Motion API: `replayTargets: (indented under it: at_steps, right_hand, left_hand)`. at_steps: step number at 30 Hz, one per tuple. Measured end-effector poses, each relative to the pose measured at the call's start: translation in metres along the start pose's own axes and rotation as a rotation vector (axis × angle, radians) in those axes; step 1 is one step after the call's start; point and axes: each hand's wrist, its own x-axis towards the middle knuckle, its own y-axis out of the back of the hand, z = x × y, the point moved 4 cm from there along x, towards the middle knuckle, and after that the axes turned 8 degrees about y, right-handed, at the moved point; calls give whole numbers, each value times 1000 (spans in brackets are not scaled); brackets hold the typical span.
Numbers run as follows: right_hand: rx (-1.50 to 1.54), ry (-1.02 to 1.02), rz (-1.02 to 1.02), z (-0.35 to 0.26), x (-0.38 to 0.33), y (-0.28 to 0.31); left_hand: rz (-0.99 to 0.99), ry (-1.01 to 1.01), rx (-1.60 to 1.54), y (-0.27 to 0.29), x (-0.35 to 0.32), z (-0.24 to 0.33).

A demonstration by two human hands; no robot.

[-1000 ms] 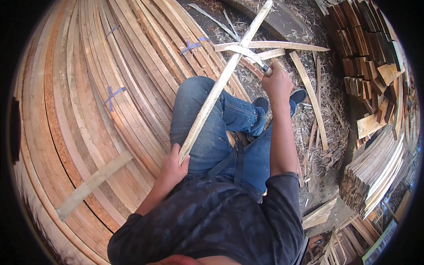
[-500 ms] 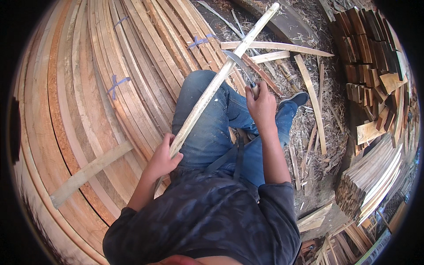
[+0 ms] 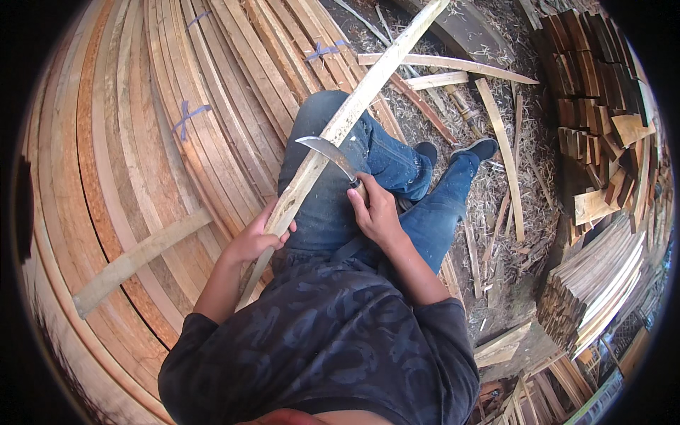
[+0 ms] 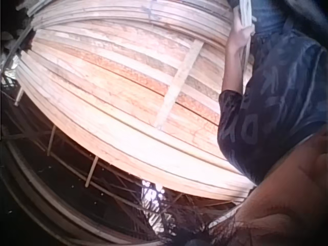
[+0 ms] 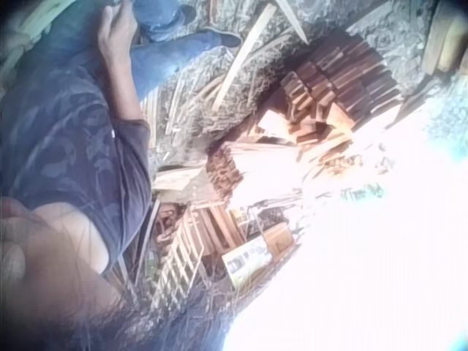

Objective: The person sits on the ground and uses a curved knife to shave thin strips from a long wooden plank. They hold the plank with their left hand and repeatedly scrape the blade along its length to remove wood shavings.

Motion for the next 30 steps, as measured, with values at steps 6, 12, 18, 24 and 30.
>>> replayTargets:
  at_steps: [6, 12, 18, 24, 30]
  right_hand:
    - [27, 11, -41, 0, -5, -4]
    - [76, -53, -41, 3, -13, -17]
    - [39, -17, -72, 16, -11, -17]
    - [44, -49, -98, 18, -8, -17]
    - [32, -46, -85, 16, -11, -15]
  left_hand:
    - [-57, -5, -132, -12, 13, 7]
    - [-135, -40, -163, -6, 28, 17]
    - [-397, 171, -227, 23, -21, -32]
    - [-537, 304, -490, 46, -29, -83]
    - [-552, 371, -387, 41, -35, -89]
